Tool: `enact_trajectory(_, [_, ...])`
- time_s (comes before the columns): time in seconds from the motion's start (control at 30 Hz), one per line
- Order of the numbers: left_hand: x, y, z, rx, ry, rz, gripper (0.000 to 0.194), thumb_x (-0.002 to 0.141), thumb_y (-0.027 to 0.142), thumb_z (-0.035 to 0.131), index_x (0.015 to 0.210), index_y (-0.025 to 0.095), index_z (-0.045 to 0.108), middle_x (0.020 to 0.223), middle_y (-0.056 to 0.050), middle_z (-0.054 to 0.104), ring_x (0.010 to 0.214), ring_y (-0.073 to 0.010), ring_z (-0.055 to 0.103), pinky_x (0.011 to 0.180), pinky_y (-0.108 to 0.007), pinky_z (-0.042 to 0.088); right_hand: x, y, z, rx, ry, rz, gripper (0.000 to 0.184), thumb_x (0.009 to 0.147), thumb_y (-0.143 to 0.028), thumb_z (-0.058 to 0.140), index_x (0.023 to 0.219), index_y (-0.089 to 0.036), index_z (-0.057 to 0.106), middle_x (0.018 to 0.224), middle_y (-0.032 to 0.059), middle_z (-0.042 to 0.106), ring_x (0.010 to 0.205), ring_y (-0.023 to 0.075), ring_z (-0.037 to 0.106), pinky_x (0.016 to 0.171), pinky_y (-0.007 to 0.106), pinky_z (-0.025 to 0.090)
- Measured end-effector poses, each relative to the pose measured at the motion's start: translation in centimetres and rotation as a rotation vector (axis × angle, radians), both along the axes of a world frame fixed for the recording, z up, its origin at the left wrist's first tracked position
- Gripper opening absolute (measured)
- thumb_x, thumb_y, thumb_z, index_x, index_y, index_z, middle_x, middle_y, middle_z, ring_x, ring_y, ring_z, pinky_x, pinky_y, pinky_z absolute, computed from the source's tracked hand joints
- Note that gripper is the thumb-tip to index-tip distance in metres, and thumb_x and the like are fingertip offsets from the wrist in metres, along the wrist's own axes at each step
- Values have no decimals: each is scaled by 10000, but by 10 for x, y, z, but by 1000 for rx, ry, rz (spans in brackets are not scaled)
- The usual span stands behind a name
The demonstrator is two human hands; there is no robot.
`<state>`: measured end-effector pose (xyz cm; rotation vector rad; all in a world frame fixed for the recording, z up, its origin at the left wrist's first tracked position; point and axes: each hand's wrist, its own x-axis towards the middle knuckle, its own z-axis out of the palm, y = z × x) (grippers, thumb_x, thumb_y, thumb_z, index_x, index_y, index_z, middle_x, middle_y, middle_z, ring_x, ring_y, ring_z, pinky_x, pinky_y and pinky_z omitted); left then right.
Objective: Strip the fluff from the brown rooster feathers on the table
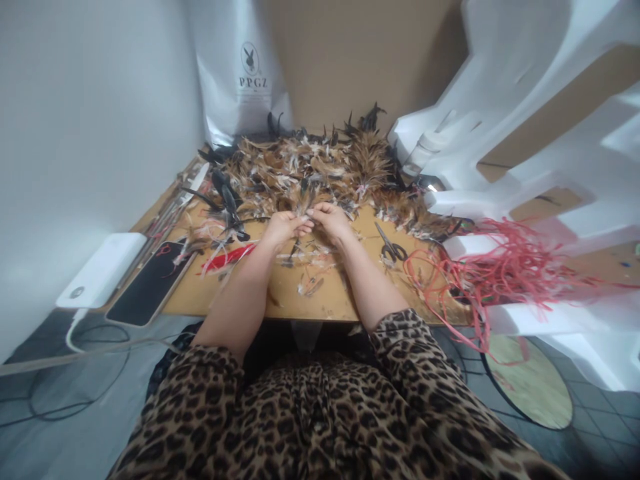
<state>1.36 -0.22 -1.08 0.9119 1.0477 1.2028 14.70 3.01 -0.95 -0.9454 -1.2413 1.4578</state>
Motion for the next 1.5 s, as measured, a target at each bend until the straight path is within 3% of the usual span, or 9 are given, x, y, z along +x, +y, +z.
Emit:
enact_trajectory(0.2, [-2, 1, -5, 5, -75, -37, 174, 677, 217, 708, 653, 73, 613, 602, -72, 645, 486, -63, 566, 493, -161, 435, -5, 1, -6, -32, 70, -4, 309, 528, -365, 739, 645, -172, 528, 568, -67, 510, 498, 49, 428, 491, 184, 339])
enact_trajectory(0.4, [-6, 2, -5, 17, -10, -23, 220, 682, 271, 701, 616, 83, 609, 497, -35, 581, 412, -48, 500, 403, -151, 357, 3, 4, -1, 42, -55, -35, 269, 570, -380, 708, 653, -162, 574, 553, -55, 516, 493, 49, 402, 499, 190, 323])
enact_trajectory(0.57, [-12, 9, -5, 16, -162, 134, 209, 654, 273, 726, 702, 102, 615, 588, -14, 613, 433, -32, 502, 380, -135, 331, 31, 16, 2, 201, -326, -185, 191, 601, -326, 653, 660, -147, 624, 611, -22, 573, 564, 76, 461, 566, 213, 369])
enact_trajectory(0.8, [-15, 13, -6, 7, -230, 194, 169, 678, 238, 706, 734, 101, 625, 583, -7, 611, 444, -20, 496, 400, -119, 339, 47, 24, -8, 354, -815, -12, 100, 627, -238, 589, 629, -152, 640, 608, 3, 602, 566, 101, 485, 581, 230, 356])
enact_trajectory(0.97, [-14, 11, -7, 25, -212, 163, 175, 675, 238, 705, 741, 92, 634, 597, -14, 622, 450, -24, 504, 397, -122, 338, 39, 18, -9, 439, -1144, -22, 102, 615, -183, 564, 663, -177, 654, 682, 32, 647, 608, 125, 508, 589, 244, 330])
enact_trajectory(1.07, [-12, 9, -6, 28, -174, 156, 188, 670, 257, 709, 692, 93, 619, 603, -21, 629, 450, -29, 512, 397, -127, 344, 37, 17, -10, 435, -1123, -29, 109, 638, -187, 531, 632, -162, 637, 642, 35, 630, 580, 119, 496, 576, 244, 328])
enact_trajectory(1.3, [-11, 9, -5, -3, -188, 172, 194, 671, 249, 714, 722, 91, 614, 690, -53, 674, 498, -44, 561, 415, -128, 373, 38, 20, -9, 397, -700, -91, 144, 659, -238, 527, 693, -141, 628, 627, 7, 603, 569, 100, 489, 584, 223, 375])
enact_trajectory(1.5, [-13, 12, -9, -34, -253, 79, 147, 715, 198, 677, 793, 85, 623, 748, -69, 689, 524, -49, 583, 420, -122, 388, 32, 13, 2, 523, -681, -106, 135, 656, -210, 519, 718, -138, 614, 662, 4, 602, 580, 93, 483, 594, 221, 381])
